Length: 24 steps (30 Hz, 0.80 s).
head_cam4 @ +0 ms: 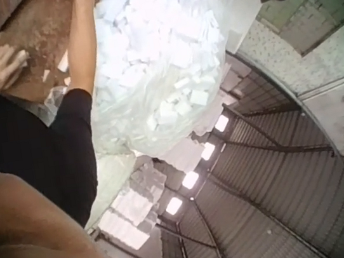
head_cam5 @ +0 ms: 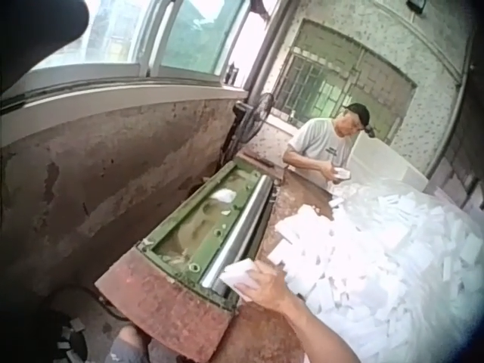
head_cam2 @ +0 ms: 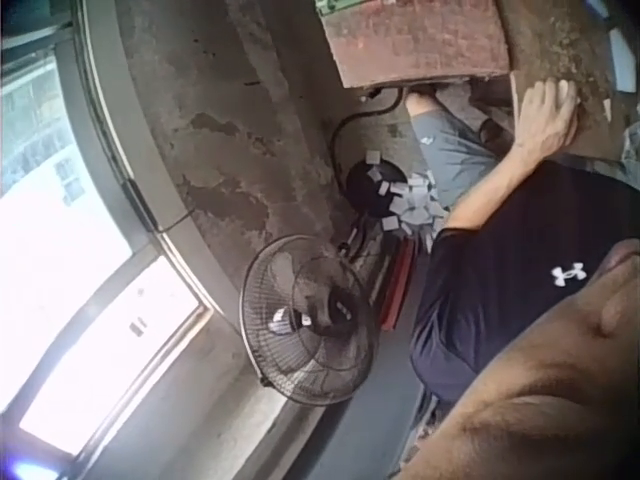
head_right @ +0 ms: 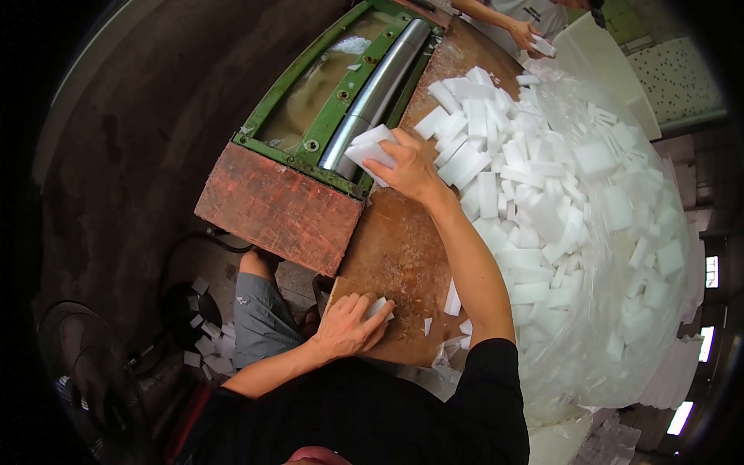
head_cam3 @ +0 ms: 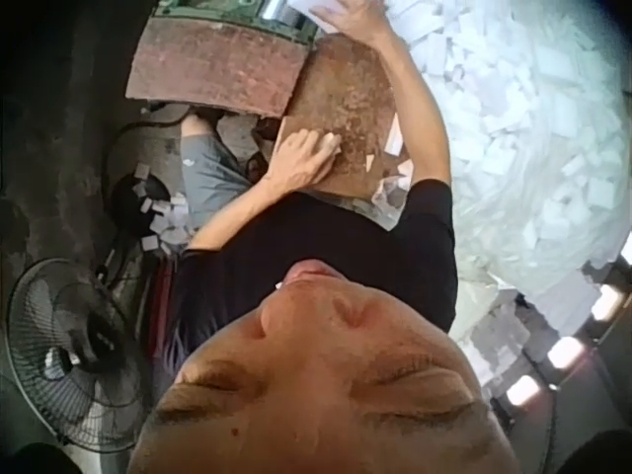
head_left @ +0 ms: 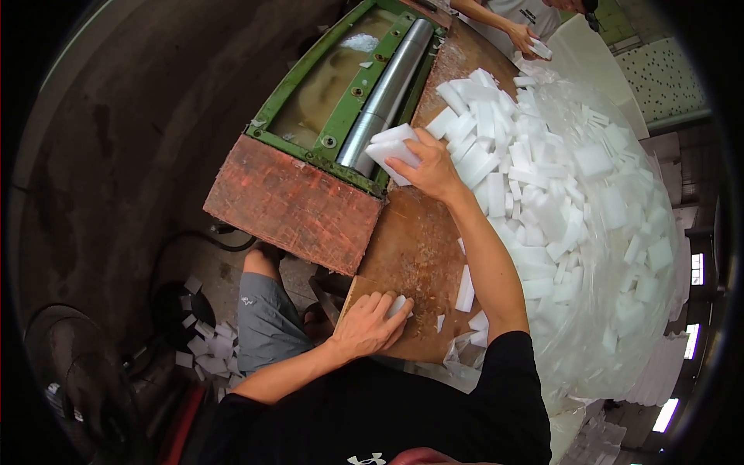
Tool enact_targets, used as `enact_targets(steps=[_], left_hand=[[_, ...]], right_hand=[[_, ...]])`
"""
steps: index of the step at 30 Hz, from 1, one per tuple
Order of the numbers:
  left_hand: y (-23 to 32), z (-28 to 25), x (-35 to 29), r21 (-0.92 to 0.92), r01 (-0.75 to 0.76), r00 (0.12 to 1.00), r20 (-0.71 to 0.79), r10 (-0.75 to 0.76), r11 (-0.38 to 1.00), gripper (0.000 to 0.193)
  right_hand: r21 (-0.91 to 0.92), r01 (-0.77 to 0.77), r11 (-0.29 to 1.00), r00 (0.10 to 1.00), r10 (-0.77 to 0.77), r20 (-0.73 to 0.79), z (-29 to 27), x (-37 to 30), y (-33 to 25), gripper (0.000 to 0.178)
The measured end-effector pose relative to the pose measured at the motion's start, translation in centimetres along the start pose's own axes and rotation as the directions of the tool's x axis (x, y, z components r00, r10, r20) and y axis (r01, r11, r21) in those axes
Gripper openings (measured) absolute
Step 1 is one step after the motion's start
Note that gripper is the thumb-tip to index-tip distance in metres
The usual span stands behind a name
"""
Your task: Inspecting, counting, and organizing rectangular foam blocks at a manufacturing workstation.
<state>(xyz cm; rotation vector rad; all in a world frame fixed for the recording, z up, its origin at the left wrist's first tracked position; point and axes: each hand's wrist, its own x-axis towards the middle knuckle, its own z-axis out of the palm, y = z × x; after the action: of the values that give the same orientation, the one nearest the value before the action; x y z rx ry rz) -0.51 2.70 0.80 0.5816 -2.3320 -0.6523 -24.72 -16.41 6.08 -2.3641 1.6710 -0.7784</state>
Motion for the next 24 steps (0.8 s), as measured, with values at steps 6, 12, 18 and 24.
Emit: enact_targets(steps=[6, 12, 18, 24], left_hand=[[-0.3, -0.2, 0.1, -0.058, 0.003, 0.998, -0.057, -0.006, 0.998, 0.047], [-0.4, 0.1, 0.1, -0.057, 0.006, 0.996, -0.088, -0.011, 0.998, 0.045], [0.2, -0.9, 0.4, 0.01, 0.009, 0.99, -0.138, -0.008, 1.0, 0.041], [-1.2, -1.7, -0.8, -0.583, 0.242, 0.77, -0.371, -0.52, 0.775, 0.032]], right_hand=[[-0.058, 0.015, 0.998, 0.999, -0.013, 0.034, 1.5, 2.0, 0.5, 0.029], [-0.078, 0.047, 0.996, 0.998, -0.043, 0.055, 2.9, 5.6, -1.9, 0.025], [-0.078, 0.1, 0.992, 0.992, -0.105, -0.064, 4.6, 8.7, -3.4, 0.027], [0.729, -0.309, 0.611, 0.883, 0.47, -0.02, 1.7, 1.9, -8.1, 0.034]])
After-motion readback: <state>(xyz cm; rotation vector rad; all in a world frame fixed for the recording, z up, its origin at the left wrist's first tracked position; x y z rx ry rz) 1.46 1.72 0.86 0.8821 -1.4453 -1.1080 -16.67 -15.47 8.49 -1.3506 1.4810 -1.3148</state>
